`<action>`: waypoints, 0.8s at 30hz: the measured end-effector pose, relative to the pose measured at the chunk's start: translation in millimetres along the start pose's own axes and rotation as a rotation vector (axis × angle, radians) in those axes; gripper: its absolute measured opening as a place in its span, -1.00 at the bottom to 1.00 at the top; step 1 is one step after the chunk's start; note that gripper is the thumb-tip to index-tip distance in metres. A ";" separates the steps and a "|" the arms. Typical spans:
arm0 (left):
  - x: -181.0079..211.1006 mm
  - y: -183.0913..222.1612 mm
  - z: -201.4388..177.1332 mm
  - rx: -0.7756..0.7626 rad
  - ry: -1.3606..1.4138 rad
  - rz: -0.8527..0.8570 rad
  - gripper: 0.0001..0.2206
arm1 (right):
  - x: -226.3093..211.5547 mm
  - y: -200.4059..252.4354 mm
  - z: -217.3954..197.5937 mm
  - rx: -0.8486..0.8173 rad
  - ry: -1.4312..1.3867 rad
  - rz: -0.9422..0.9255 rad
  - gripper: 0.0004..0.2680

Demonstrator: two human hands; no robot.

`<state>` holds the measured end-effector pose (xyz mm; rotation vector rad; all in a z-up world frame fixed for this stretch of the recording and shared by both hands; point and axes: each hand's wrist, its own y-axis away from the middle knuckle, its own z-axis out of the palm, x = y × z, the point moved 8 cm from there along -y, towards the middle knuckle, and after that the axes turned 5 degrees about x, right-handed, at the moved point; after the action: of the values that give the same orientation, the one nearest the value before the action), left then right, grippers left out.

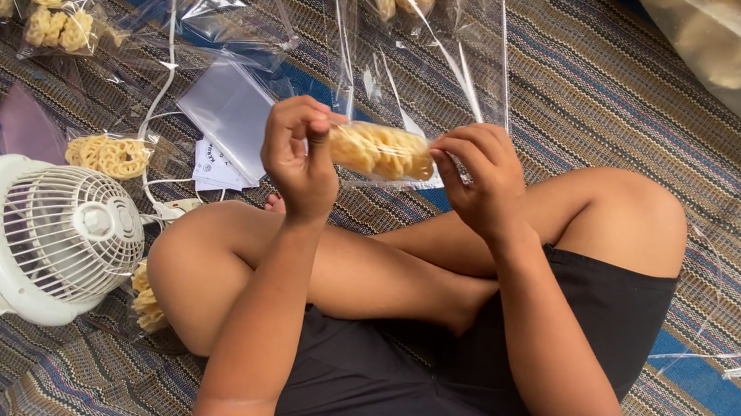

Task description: The person picks up individual crackers, places them into small plastic bags, and then packs these small bags into a larger plastic bag by hand.

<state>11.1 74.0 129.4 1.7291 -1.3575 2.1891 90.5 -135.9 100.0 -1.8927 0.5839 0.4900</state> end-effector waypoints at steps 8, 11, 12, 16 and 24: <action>-40.5 -12.6 -40.4 0.223 0.070 -0.164 -0.81 | 25.5 6.2 -21.1 0.051 0.172 0.004 -0.95; -59.7 -14.9 -56.9 0.371 0.143 -0.329 -0.85 | 53.6 24.3 -37.6 0.107 0.207 0.113 -0.82; -67.6 -13.3 -61.7 0.423 0.174 -0.407 -0.84 | 65.8 32.6 -43.6 0.115 0.220 0.180 -0.73; -81.6 -0.4 -51.2 0.420 0.173 -0.526 -0.84 | 48.9 18.8 -43.2 0.161 0.247 0.200 -0.75; -126.0 46.8 -19.2 0.023 0.068 -1.042 -0.74 | 2.4 5.8 -4.1 -0.135 0.117 -0.034 -0.52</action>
<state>20.0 115.3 0.3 1.7342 -0.2388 1.5982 89.1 -142.0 96.0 -2.0665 0.6068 0.4074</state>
